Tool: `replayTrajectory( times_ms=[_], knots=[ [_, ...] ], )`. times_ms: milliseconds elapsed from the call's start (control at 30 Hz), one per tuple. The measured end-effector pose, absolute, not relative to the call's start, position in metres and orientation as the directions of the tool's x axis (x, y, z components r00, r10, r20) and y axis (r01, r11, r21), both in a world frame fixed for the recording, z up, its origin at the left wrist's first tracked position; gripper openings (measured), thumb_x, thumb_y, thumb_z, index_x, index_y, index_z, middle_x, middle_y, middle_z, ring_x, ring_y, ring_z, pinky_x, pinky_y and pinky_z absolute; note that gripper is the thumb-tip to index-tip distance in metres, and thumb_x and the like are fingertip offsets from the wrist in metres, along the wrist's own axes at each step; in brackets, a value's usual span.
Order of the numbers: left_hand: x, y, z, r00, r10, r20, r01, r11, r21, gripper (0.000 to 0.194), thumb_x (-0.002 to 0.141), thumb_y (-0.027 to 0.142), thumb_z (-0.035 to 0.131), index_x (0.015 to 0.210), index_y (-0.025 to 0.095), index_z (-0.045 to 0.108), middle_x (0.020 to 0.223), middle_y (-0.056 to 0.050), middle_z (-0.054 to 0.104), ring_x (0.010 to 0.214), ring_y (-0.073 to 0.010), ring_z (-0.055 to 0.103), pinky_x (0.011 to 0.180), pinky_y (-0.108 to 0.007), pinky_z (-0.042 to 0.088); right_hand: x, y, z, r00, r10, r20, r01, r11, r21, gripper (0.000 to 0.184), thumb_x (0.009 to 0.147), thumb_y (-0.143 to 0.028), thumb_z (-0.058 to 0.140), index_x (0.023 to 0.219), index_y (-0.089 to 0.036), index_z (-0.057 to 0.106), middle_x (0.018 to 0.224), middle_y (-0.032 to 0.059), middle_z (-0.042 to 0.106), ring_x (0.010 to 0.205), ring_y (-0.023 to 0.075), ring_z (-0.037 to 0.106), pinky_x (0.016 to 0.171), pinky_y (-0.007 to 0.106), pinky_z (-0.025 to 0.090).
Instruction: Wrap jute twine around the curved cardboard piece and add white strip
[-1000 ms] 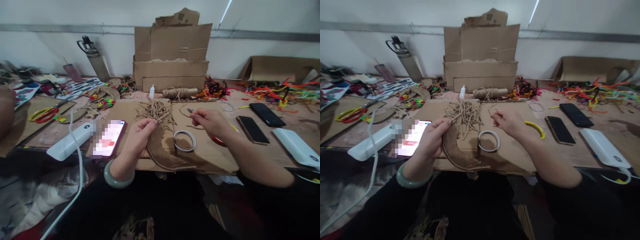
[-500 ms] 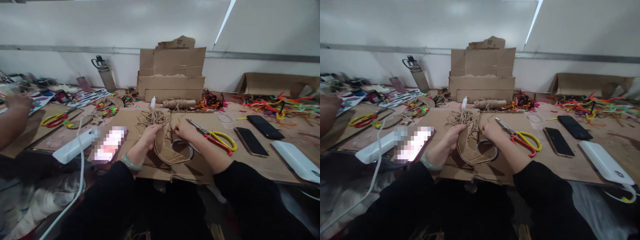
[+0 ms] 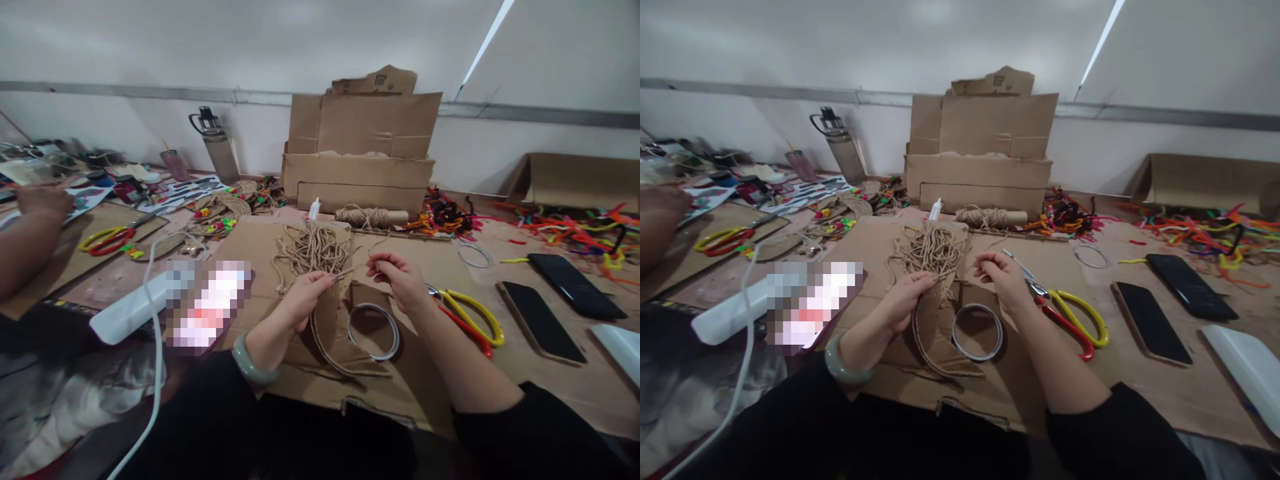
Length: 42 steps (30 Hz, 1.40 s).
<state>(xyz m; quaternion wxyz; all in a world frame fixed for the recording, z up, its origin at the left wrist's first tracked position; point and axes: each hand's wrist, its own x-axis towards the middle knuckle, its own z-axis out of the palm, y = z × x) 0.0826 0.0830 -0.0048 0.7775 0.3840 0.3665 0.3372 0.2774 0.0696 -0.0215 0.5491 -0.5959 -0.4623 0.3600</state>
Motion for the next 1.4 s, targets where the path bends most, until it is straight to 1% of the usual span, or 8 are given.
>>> replayTrajectory(
  times_ms=[233,533,633,800,1033,1200,1300,1400],
  knots=[
    [0.079,0.083,-0.003,0.535,0.784,-0.316,-0.223,0.491,0.842,0.025,0.06,0.036,0.074,0.067,0.015,0.06,0.053,0.001,0.063,0.044,-0.01,0.057,0.049,-0.022,0.05,0.25,0.055,-0.02,0.243,0.966,0.086,-0.026,0.095,-0.995,0.022,0.067,-0.034,0.067,0.085,-0.021,0.064,0.081,0.0004,0.069,0.069,0.0126,0.066,0.06,0.025,0.051],
    [0.077,0.082,-0.004,0.498,0.81,-0.308,-0.289,0.49,0.822,0.021,0.063,0.032,0.071,0.068,0.016,0.059,0.055,0.001,0.065,0.045,-0.011,0.06,0.046,-0.02,0.049,0.266,0.053,-0.003,0.376,0.919,0.12,-0.186,0.201,-0.962,0.026,0.067,-0.04,0.069,0.076,-0.022,0.052,0.065,-0.0039,0.065,0.052,0.0093,0.06,0.048,0.02,0.043],
    [0.075,0.082,-0.004,0.458,0.837,-0.301,-0.324,0.471,0.82,0.019,0.064,0.031,0.069,0.069,0.016,0.059,0.054,0.001,0.065,0.043,-0.0108,0.059,0.044,-0.02,0.048,0.287,0.055,0.003,0.486,0.851,0.201,-0.098,0.281,-0.955,0.023,0.072,-0.04,0.063,0.078,-0.024,0.046,0.071,-0.005,0.064,0.056,0.0096,0.061,0.049,0.021,0.042],
    [0.073,0.084,-0.002,0.441,0.848,-0.294,-0.322,0.455,0.83,0.016,0.065,0.029,0.067,0.068,0.016,0.059,0.054,0.001,0.065,0.044,-0.0112,0.058,0.045,-0.021,0.047,0.311,0.054,0.009,0.559,0.795,0.236,0.069,0.239,-0.969,0.025,0.073,-0.042,0.058,0.081,-0.025,0.044,0.083,-0.0007,0.065,0.063,0.0121,0.063,0.053,0.023,0.044],
    [0.072,0.084,-0.002,0.391,0.875,-0.287,-0.335,0.425,0.841,0.016,0.065,0.03,0.067,0.069,0.016,0.059,0.053,0.001,0.064,0.054,-0.0146,0.064,0.05,-0.021,0.05,0.318,0.048,0.02,0.623,0.702,0.346,0.148,0.328,-0.933,0.018,0.076,-0.038,0.054,0.082,-0.026,0.042,0.093,0.0017,0.066,0.07,0.0134,0.064,0.055,0.025,0.046],
    [0.071,0.085,0.0,0.357,0.888,-0.289,-0.316,0.406,0.858,0.019,0.064,0.032,0.068,0.068,0.016,0.059,0.053,0.001,0.063,0.051,-0.0132,0.062,0.048,-0.02,0.049,0.315,0.048,0.015,0.644,0.64,0.419,0.203,0.385,-0.9,0.016,0.078,-0.038,0.053,0.085,-0.026,0.046,0.101,0.0028,0.065,0.076,0.0141,0.065,0.057,0.026,0.048],
    [0.072,0.085,0.0,0.349,0.892,-0.289,-0.322,0.404,0.856,0.019,0.064,0.032,0.068,0.068,0.016,0.059,0.052,0.002,0.062,0.05,-0.0132,0.062,0.048,-0.021,0.05,0.315,0.046,0.009,0.419,0.802,0.427,0.331,0.303,-0.894,0.017,0.08,-0.039,0.05,0.088,-0.024,0.053,0.101,0.0043,0.065,0.08,0.0149,0.064,0.063,0.028,0.05],
    [0.072,0.084,-0.001,0.356,0.89,-0.285,-0.328,0.404,0.854,0.017,0.065,0.031,0.068,0.067,0.016,0.059,0.052,0.002,0.062,0.047,-0.0118,0.06,0.049,-0.022,0.05,0.321,0.044,0.007,0.103,0.975,0.199,0.573,0.106,-0.813,0.022,0.075,-0.038,0.056,0.089,-0.022,0.063,0.093,0.0056,0.069,0.083,0.0183,0.064,0.07,0.031,0.049]
  ],
)
